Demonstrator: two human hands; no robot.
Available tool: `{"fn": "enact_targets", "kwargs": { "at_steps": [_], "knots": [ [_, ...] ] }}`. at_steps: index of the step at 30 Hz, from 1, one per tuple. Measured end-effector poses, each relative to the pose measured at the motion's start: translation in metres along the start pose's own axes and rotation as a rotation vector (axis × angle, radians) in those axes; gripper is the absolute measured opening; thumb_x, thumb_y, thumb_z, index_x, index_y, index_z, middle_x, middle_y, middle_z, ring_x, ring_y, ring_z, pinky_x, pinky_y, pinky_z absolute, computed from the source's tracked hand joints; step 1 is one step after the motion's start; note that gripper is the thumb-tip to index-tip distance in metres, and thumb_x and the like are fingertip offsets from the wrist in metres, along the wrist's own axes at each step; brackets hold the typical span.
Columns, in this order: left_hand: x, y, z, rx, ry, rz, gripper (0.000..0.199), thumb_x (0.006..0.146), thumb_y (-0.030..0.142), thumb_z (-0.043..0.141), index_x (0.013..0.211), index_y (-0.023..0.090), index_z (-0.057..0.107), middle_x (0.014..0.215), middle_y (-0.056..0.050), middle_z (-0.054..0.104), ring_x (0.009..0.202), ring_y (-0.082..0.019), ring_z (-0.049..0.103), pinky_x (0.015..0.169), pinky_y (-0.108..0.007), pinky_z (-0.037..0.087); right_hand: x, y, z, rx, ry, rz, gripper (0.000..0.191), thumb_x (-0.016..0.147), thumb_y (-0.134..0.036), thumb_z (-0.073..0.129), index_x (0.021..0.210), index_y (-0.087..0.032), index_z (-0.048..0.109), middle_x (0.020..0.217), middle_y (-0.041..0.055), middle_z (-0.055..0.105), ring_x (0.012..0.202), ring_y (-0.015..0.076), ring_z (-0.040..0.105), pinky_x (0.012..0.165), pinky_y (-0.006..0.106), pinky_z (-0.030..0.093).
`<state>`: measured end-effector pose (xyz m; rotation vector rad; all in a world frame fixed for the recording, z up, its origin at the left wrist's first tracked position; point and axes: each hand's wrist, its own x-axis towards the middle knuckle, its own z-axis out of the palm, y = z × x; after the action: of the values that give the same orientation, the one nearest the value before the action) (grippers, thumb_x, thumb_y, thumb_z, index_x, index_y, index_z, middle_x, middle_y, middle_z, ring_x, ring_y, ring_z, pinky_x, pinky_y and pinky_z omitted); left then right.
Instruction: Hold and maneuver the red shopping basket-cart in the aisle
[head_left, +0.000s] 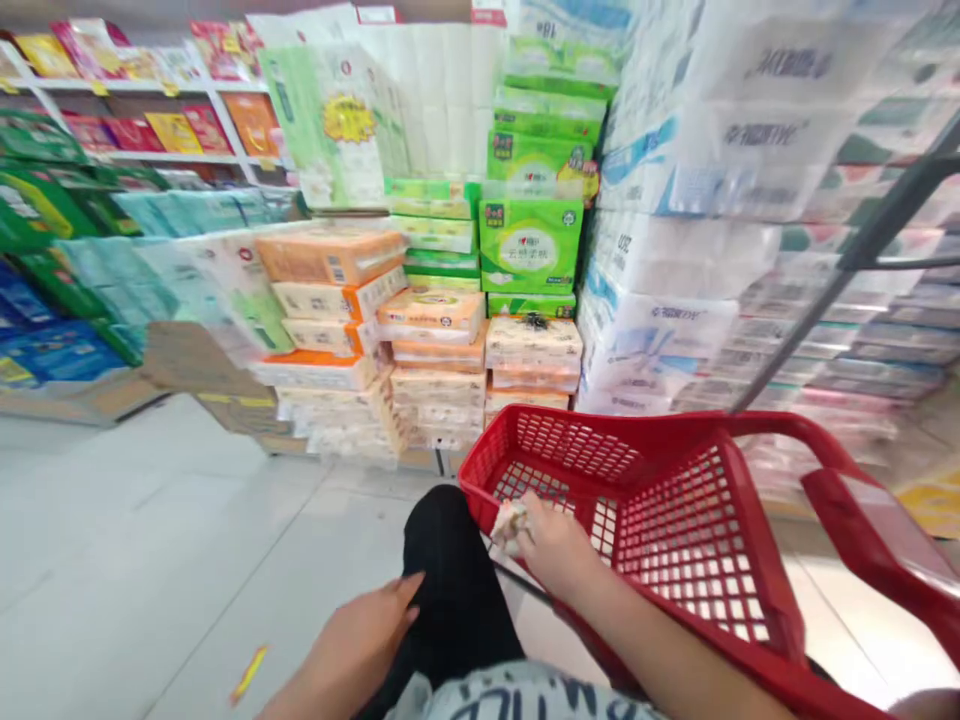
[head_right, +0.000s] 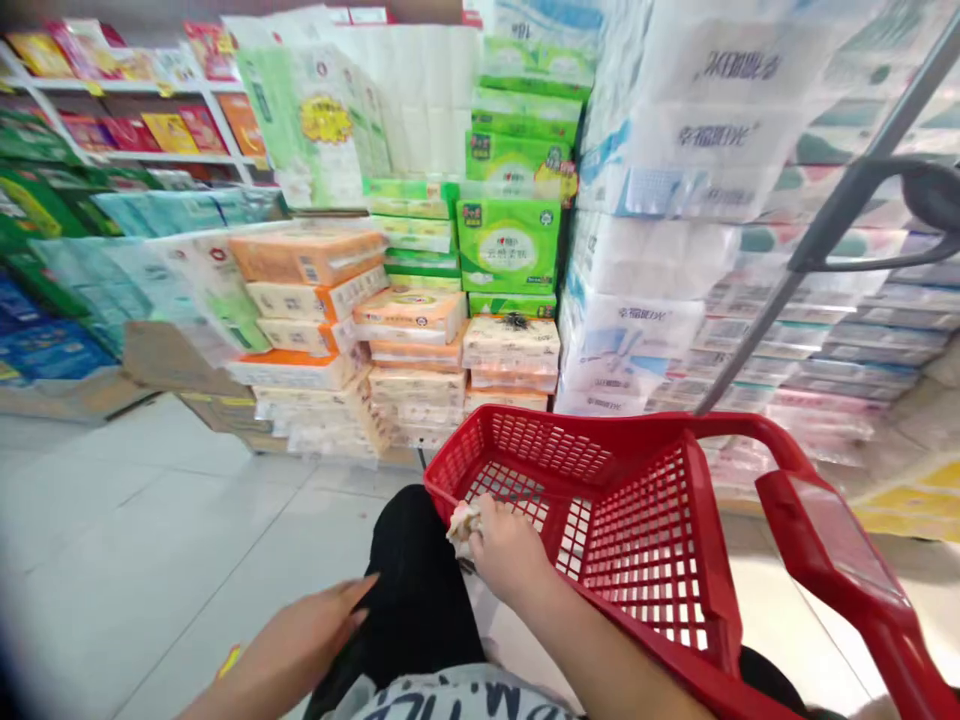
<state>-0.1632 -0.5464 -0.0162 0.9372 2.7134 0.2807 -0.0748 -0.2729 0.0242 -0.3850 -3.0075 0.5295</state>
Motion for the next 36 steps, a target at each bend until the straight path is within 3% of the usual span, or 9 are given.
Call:
{"fn": "enact_targets", "kwargs": {
  "at_steps": [4, 8, 13, 20, 23, 25, 28, 33, 36],
  "knots": [
    [0.079, 0.049, -0.016, -0.179, 0.391, 0.333, 0.048, 0.095, 0.040, 0.032, 0.138, 0.023, 0.046, 0.142, -0.008, 0.050, 0.130, -0.020, 0.046, 0.109, -0.040, 0.038, 0.007, -0.023, 0.008, -0.025, 0.017, 0.037, 0.022, 0.088, -0.023, 0.043, 0.109, -0.019, 0.048, 0.094, 0.0083, 0.066, 0.083, 0.0223, 0.066, 0.068, 0.028, 0.043],
    [0.116, 0.053, -0.006, -0.267, 0.398, 0.408, 0.050, 0.098, 0.030, 0.015, 0.134, 0.023, 0.050, 0.120, -0.005, 0.066, 0.115, -0.017, 0.057, 0.107, -0.043, 0.037, 0.010, -0.044, 0.021, -0.042, 0.024, 0.006, 0.023, 0.086, -0.024, 0.048, 0.109, -0.019, 0.048, 0.095, 0.0087, 0.065, 0.080, 0.0211, 0.065, 0.068, 0.028, 0.045],
    [0.109, 0.034, -0.002, -0.103, 0.368, 0.432, 0.040, 0.096, 0.032, 0.029, 0.096, 0.025, 0.069, 0.088, -0.005, 0.070, 0.087, -0.021, 0.059, 0.087, -0.040, 0.041, 0.008, -0.050, 0.028, -0.073, 0.082, -0.100, 0.026, 0.085, -0.028, 0.053, 0.109, -0.019, 0.050, 0.097, 0.0067, 0.065, 0.081, 0.0204, 0.064, 0.071, 0.029, 0.047],
    [0.117, 0.053, -0.001, 0.022, 0.434, 0.393, 0.048, 0.098, 0.041, 0.025, 0.084, 0.021, 0.066, 0.081, -0.005, 0.069, 0.081, -0.022, 0.060, 0.081, -0.038, 0.037, -0.035, -0.002, -0.005, -0.213, 0.526, -0.421, 0.021, 0.089, -0.025, 0.054, 0.109, -0.019, 0.057, 0.112, 0.0081, 0.061, 0.106, 0.0208, 0.053, 0.090, 0.035, 0.042],
    [0.121, 0.066, 0.001, 0.088, 0.465, 0.381, 0.050, 0.098, 0.044, 0.025, 0.079, 0.019, 0.065, 0.078, -0.006, 0.068, 0.080, -0.022, 0.060, 0.080, -0.037, 0.036, -0.053, 0.029, 0.007, -0.414, 0.598, -0.715, 0.018, 0.095, -0.021, 0.046, 0.105, -0.019, 0.061, 0.104, 0.0062, 0.064, 0.096, 0.0165, 0.056, 0.083, 0.032, 0.042],
    [0.122, 0.072, 0.001, 0.095, 0.463, 0.383, 0.052, 0.098, 0.044, 0.024, 0.078, 0.019, 0.065, 0.076, -0.006, 0.068, 0.080, -0.022, 0.060, 0.079, -0.037, 0.036, -0.057, 0.045, 0.024, -0.457, 0.607, -0.777, 0.021, 0.096, -0.018, 0.042, 0.092, -0.016, 0.063, 0.090, 0.0051, 0.065, 0.078, 0.0135, 0.055, 0.067, 0.029, 0.040],
    [0.124, 0.078, 0.002, 0.125, 0.464, 0.373, 0.054, 0.098, 0.044, 0.022, 0.079, 0.019, 0.066, 0.077, -0.006, 0.069, 0.081, -0.022, 0.061, 0.078, -0.037, 0.035, -0.055, 0.057, 0.044, -0.458, 0.579, -0.711, 0.027, 0.096, -0.013, 0.039, 0.083, -0.015, 0.063, 0.078, 0.0048, 0.063, 0.070, 0.0134, 0.054, 0.062, 0.030, 0.038],
    [0.128, 0.082, 0.002, 0.182, 0.471, 0.350, 0.055, 0.098, 0.043, 0.021, 0.081, 0.018, 0.067, 0.079, -0.008, 0.069, 0.083, -0.024, 0.061, 0.076, -0.037, 0.034, -0.059, 0.069, 0.057, -0.440, 0.588, -0.635, 0.022, 0.097, -0.018, 0.043, 0.102, -0.014, 0.064, 0.100, 0.0083, 0.067, 0.087, 0.0162, 0.058, 0.076, 0.030, 0.045],
    [0.131, 0.083, 0.004, 0.192, 0.482, 0.345, 0.055, 0.098, 0.042, 0.021, 0.082, 0.017, 0.067, 0.078, -0.008, 0.069, 0.081, -0.024, 0.061, 0.074, -0.038, 0.034, -0.063, 0.079, 0.065, -0.486, 0.517, -0.611, 0.020, 0.097, -0.022, 0.046, 0.102, -0.015, 0.064, 0.093, 0.0063, 0.067, 0.088, 0.0171, 0.059, 0.079, 0.031, 0.047]
  ]
}}
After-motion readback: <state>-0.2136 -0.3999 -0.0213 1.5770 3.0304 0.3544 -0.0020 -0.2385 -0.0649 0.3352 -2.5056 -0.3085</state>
